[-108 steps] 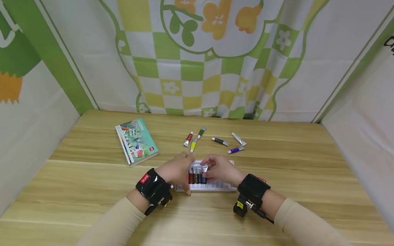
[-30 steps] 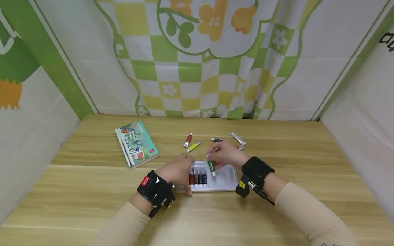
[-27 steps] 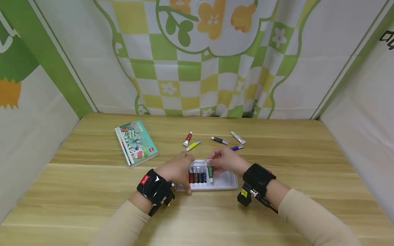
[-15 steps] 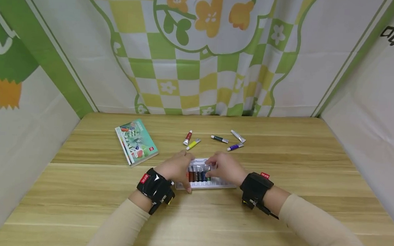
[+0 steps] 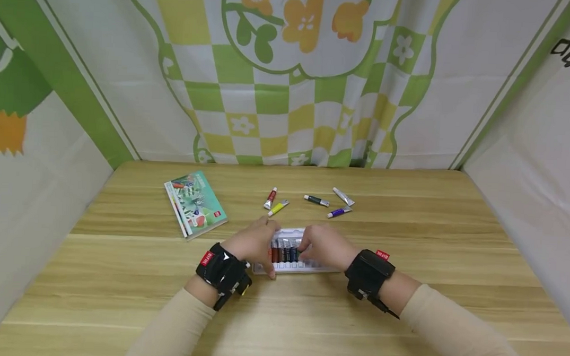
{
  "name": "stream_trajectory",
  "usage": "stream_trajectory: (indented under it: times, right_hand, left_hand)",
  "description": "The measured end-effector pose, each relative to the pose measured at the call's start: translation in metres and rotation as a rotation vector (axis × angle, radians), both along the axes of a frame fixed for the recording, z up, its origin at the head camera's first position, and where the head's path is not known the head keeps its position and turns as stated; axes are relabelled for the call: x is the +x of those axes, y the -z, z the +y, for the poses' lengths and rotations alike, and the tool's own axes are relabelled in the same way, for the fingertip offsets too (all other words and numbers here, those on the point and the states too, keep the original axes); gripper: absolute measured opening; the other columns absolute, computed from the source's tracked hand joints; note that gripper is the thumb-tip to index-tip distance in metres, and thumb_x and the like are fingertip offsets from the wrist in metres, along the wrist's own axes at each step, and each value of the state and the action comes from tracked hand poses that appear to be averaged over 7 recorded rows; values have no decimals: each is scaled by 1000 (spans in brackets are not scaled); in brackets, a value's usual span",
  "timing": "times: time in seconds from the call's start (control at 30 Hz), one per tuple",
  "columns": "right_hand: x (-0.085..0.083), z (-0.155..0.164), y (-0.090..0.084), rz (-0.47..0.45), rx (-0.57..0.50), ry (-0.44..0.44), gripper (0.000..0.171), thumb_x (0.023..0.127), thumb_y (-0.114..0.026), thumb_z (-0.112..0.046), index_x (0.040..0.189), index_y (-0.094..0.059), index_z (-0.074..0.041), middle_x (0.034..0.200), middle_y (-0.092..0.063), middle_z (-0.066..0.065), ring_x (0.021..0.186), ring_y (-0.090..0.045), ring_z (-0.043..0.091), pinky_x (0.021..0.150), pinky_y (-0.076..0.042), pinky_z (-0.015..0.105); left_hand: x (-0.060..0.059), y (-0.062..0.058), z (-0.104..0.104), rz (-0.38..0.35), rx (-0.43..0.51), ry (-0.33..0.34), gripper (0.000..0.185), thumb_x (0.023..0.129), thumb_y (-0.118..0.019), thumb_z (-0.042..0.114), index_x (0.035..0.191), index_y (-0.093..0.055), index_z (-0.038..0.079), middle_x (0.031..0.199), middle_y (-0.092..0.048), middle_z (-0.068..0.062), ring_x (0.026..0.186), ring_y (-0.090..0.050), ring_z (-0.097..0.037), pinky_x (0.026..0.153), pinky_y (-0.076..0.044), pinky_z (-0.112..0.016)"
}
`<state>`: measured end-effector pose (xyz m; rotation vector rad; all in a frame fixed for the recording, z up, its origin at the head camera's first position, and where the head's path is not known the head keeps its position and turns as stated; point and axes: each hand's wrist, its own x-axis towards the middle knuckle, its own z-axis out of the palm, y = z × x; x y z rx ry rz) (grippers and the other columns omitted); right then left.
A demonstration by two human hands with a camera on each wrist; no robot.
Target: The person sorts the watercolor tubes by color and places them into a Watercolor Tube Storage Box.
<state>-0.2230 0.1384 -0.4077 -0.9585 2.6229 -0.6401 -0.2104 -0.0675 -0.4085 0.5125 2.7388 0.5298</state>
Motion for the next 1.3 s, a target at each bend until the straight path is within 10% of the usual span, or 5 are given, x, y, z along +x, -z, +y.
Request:
stream_trajectory:
  times: [0.23,0.73,0.93,1.13,1.3]
  right_hand:
    - [-22,-4,-1,-136,26,-49,9,87,-79,-7,96,-82,-6,86,-74,-2,70,-61,6,65,-53,25]
    - [-138,31,16,-160,-79,372,24,90,-75,-11,102,-75,10,63,-66,-2,55,-55,6,56,-44,20]
    - [-138,15,15,-237,-47,347,20,90,-79,-14,96,-78,4,60,-62,-3,53,-55,7,55,-46,22]
    - [-125,-9,13,-123,-10,235,35,86,-81,-19,59,-64,-6,52,-50,-8,48,-41,7,51,-34,21]
    - [-115,-20,12,-91,8,197,9,79,-79,1,76,-70,-1,71,-62,1,63,-53,16,59,-44,26]
  left_hand:
    - [2,2,-2,-9,-26,-31,98,50,-105,25,133,-59,-1,125,-56,-15,116,-53,-29,103,-46,-41]
    - [7,4,12,-8,-63,2,97,50,-105,29,133,-61,2,123,-58,-9,112,-54,-24,99,-49,-36]
    - [3,3,13,-7,-115,10,99,52,-104,30,136,-59,3,129,-57,-10,116,-53,-25,102,-47,-36]
    - [1,1,7,4,-113,-9,98,51,-104,30,134,-60,2,128,-57,-11,115,-54,-25,101,-48,-36]
    - [3,2,2,2,-102,-32,94,51,-105,29,130,-61,3,120,-57,-9,110,-54,-23,97,-49,-35]
